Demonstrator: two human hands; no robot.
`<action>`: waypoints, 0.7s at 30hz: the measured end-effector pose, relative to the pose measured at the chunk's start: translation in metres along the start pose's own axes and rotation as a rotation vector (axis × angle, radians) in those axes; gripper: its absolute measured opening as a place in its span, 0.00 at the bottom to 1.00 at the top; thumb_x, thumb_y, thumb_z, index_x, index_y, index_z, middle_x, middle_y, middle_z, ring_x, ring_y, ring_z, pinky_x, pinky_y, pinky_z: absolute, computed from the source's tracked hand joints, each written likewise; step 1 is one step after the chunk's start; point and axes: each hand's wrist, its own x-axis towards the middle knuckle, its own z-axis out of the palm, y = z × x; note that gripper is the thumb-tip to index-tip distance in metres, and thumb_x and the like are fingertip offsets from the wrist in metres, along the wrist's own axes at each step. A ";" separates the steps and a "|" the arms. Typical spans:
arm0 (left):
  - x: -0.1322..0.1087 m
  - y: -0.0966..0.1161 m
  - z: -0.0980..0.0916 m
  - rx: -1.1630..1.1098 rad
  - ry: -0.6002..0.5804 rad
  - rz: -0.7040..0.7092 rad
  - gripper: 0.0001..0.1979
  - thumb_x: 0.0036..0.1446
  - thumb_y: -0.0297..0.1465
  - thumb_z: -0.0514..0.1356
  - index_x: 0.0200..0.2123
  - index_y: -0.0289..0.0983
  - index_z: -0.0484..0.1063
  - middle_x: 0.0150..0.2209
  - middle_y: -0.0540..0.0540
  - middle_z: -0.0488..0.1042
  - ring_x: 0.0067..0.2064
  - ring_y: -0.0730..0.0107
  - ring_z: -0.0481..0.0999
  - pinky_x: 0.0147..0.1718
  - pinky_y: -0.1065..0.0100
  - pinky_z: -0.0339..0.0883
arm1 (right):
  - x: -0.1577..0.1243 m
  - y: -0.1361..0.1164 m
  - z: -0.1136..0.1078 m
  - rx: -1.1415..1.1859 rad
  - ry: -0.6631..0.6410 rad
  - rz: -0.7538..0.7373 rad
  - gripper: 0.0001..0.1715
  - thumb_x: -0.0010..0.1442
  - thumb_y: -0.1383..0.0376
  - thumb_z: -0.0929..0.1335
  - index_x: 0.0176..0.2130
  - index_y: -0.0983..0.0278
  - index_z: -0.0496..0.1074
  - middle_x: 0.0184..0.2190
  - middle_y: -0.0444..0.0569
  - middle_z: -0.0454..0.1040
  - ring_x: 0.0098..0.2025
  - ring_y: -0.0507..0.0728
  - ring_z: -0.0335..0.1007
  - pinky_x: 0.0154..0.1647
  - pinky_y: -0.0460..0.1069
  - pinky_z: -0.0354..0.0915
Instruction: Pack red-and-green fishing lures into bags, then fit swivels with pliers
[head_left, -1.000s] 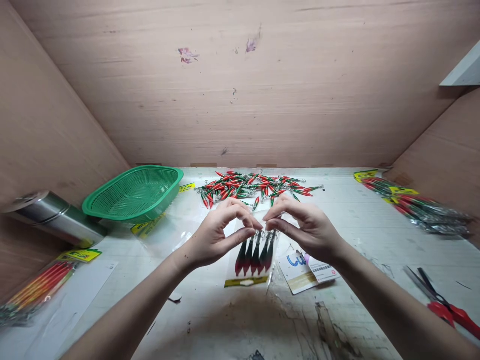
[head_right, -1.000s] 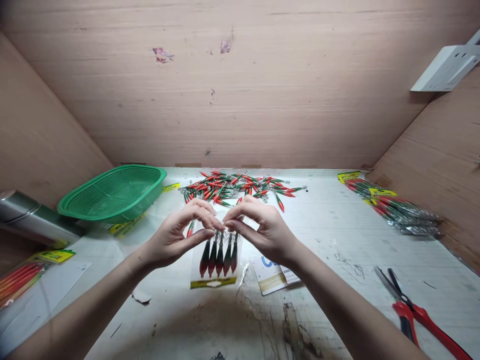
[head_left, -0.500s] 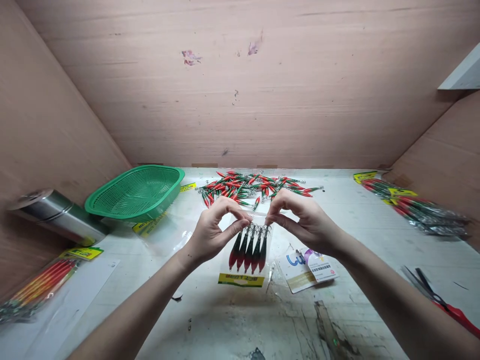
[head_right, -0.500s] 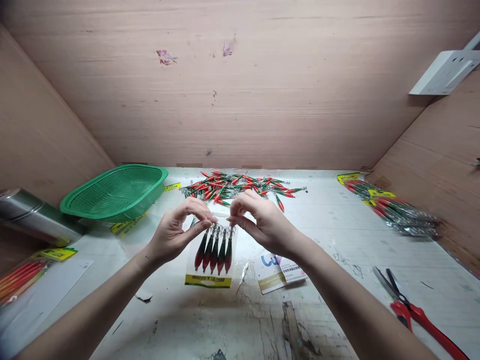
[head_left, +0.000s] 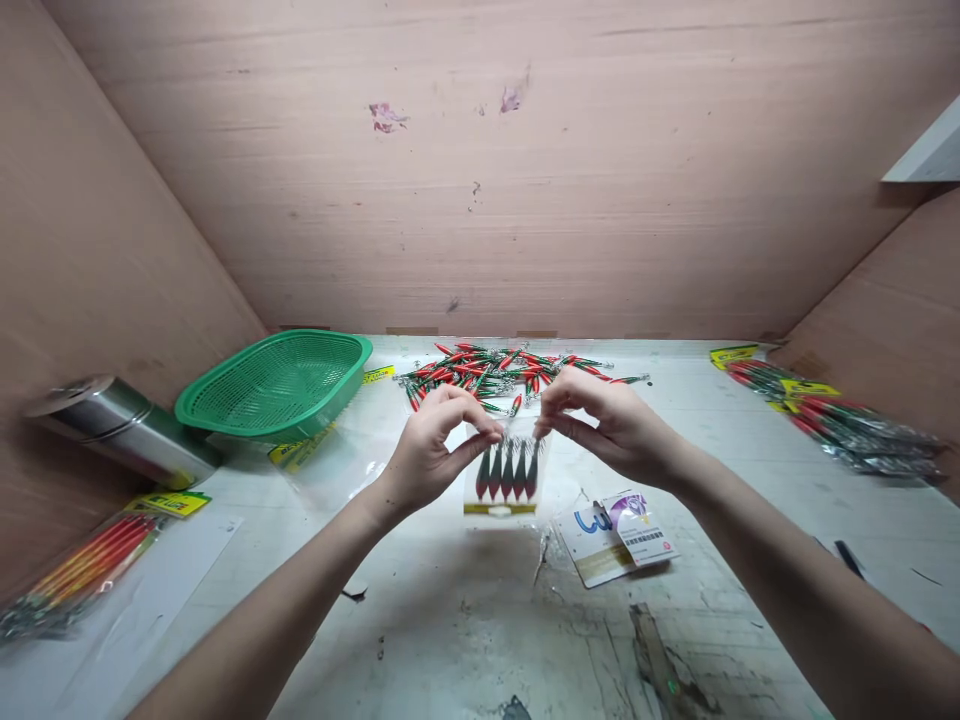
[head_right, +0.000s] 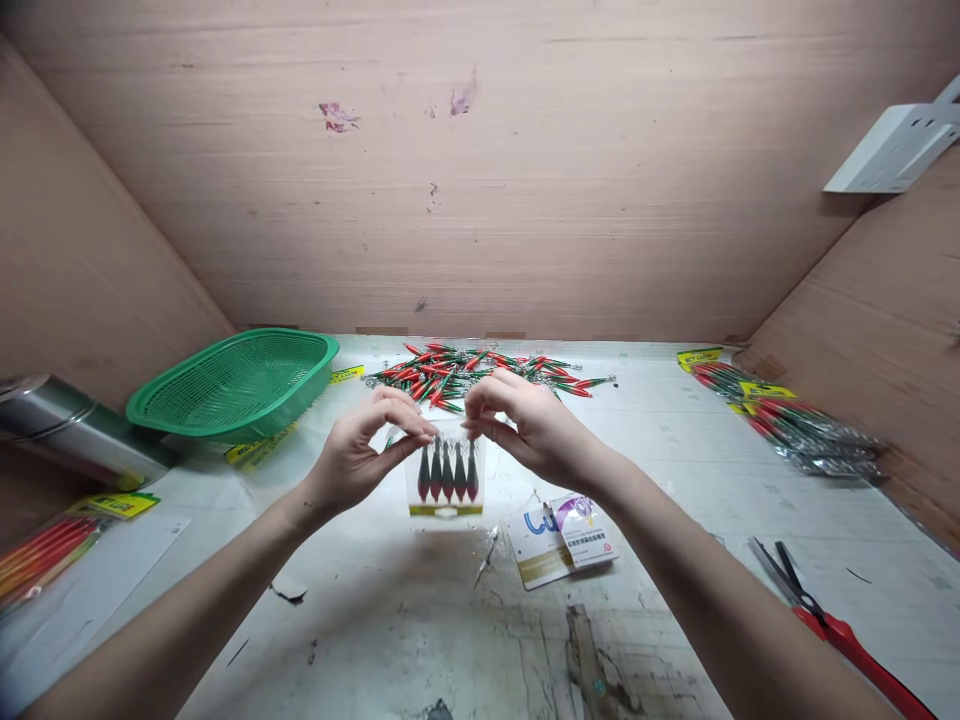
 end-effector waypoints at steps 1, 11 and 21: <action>0.002 0.001 -0.003 0.055 0.028 0.049 0.04 0.61 0.28 0.63 0.32 0.38 0.72 0.31 0.46 0.80 0.38 0.64 0.72 0.40 0.61 0.69 | 0.000 -0.001 -0.001 -0.046 0.039 -0.021 0.06 0.67 0.72 0.63 0.37 0.62 0.66 0.31 0.46 0.70 0.33 0.52 0.70 0.35 0.49 0.68; -0.087 0.018 0.019 0.417 -0.294 0.540 0.12 0.63 0.19 0.54 0.28 0.35 0.73 0.33 0.45 0.81 0.37 0.67 0.77 0.49 0.62 0.71 | -0.097 -0.024 0.068 -0.487 -0.082 -0.412 0.14 0.65 0.78 0.61 0.36 0.67 0.73 0.32 0.53 0.80 0.36 0.58 0.76 0.48 0.56 0.73; -0.140 0.042 0.050 0.511 -0.282 0.295 0.10 0.63 0.20 0.53 0.32 0.35 0.70 0.28 0.46 0.76 0.26 0.69 0.72 0.24 0.68 0.65 | -0.126 -0.042 0.095 -0.278 -0.048 -0.025 0.11 0.69 0.68 0.61 0.42 0.68 0.71 0.25 0.49 0.74 0.28 0.56 0.68 0.25 0.50 0.66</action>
